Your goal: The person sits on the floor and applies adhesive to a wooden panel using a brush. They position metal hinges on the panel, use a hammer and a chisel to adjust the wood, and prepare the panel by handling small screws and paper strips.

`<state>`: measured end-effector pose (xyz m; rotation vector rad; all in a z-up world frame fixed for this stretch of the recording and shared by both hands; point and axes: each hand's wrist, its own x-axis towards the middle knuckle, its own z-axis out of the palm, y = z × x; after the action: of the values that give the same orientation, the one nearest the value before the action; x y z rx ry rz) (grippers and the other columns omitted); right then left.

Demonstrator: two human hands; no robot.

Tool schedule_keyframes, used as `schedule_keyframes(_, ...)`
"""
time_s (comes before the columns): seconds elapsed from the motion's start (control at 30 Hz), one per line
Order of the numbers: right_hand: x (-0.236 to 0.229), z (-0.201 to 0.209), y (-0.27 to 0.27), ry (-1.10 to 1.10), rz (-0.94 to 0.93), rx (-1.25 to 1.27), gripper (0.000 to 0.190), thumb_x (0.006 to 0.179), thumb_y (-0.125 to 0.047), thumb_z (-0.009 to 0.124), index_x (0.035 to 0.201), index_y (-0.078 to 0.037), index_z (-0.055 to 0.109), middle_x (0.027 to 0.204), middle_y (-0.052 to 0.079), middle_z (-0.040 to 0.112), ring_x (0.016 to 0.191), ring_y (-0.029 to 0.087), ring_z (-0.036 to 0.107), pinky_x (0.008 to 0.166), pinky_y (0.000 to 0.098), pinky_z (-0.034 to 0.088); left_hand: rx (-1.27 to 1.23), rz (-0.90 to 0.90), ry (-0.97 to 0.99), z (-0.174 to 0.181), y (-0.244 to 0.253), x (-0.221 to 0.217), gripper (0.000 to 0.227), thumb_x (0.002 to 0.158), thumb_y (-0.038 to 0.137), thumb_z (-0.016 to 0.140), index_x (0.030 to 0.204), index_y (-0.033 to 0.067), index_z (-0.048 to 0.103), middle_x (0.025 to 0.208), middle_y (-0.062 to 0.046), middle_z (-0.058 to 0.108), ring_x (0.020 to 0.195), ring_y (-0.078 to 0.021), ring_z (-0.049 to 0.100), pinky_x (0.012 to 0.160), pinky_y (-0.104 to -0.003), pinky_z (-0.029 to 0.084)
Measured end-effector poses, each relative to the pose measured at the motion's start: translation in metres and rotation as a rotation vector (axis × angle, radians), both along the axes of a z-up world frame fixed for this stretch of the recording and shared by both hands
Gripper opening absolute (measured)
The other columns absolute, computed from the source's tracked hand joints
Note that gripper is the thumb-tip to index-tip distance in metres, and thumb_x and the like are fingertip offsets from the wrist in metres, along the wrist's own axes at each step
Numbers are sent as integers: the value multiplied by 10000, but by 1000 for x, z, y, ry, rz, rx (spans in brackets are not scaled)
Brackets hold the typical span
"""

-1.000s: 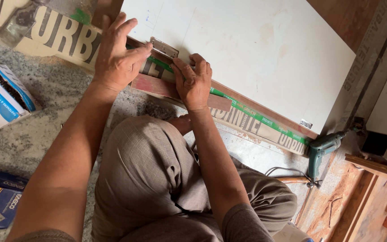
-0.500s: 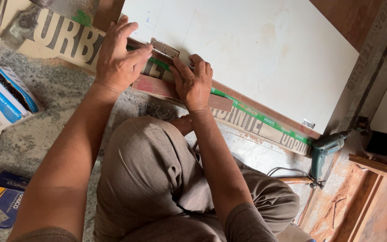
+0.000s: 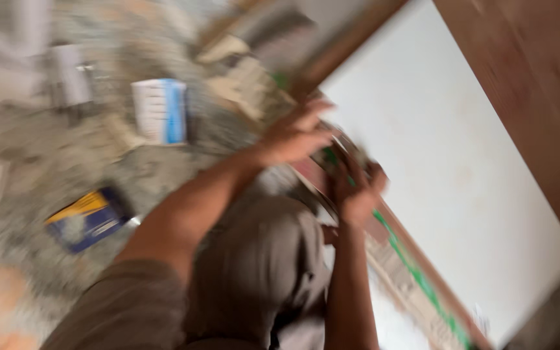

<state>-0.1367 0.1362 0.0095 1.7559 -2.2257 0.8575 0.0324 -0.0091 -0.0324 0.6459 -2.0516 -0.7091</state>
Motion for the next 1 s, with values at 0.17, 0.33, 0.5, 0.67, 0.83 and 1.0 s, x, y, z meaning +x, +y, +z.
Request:
schedule_keyframes(0.17, -1, -1, 1, 155, 40, -27, 243, 923, -234, 850, 1153, -169, 805, 1166, 149, 629, 1051, 347, 590, 902, 475, 522, -122, 25, -203, 6, 0, 1, 54, 966, 223, 755, 968, 268, 785, 1587, -56, 466, 1524, -303, 381, 1309, -448, 348)
schedule_keyframes(0.33, -5, -8, 4, 178, 68, -69, 286, 941, -245, 834, 1187, -105, 786, 1164, 158, 616, 1070, 340, 597, 872, 470, 544, -164, -6, -179, -5, -6, -2, 238, 944, 295, 759, 1160, 195, 768, 1565, -112, 419, 1494, -321, 363, 1260, -473, 356)
schedule_keyframes(0.5, -37, -40, 28, -6, 72, -75, 383, 1061, -291, 743, 1301, -14, 632, 1240, 195, 575, 1058, 280, 625, 756, 389, 587, -106, 47, -8, 6, 12, 10, 381, 930, 333, 740, 1277, 177, 722, 1570, -180, 355, 1467, -371, 327, 1205, -513, 354)
schedule_keyframes(0.67, -58, -79, 99, -356, 139, -17, 480, 1095, -368, 179, 1277, -219, 598, 1189, -4, 714, 923, 84, 718, 764, 280, 583, -220, 229, 206, -7, 69, 62, 350, 957, 264, 716, 1294, 168, 706, 1457, -168, 550, 1409, -343, 472, 1183, -480, 441)
schedule_keyframes(0.83, -3, -67, 187, -526, -57, 135, 332, 1110, -272, 472, 1269, -57, 669, 1281, 175, 578, 1179, 291, 631, 1005, 381, 537, -125, 499, -4, -23, 168, 166, 168, 884, 133, 693, 1051, 135, 713, 1110, -116, 706, 1030, -307, 687, 874, -410, 570)
schedule_keyframes(1.0, 19, -32, 185, -343, 108, 154, 372, 1049, -170, 516, 1383, -33, 604, 1401, 188, 550, 1257, 341, 587, 1042, 432, 488, 315, 325, -76, 22, 238, 242, 142, 886, 181, 784, 904, 93, 674, 913, -94, 708, 868, -324, 697, 730, -445, 552)
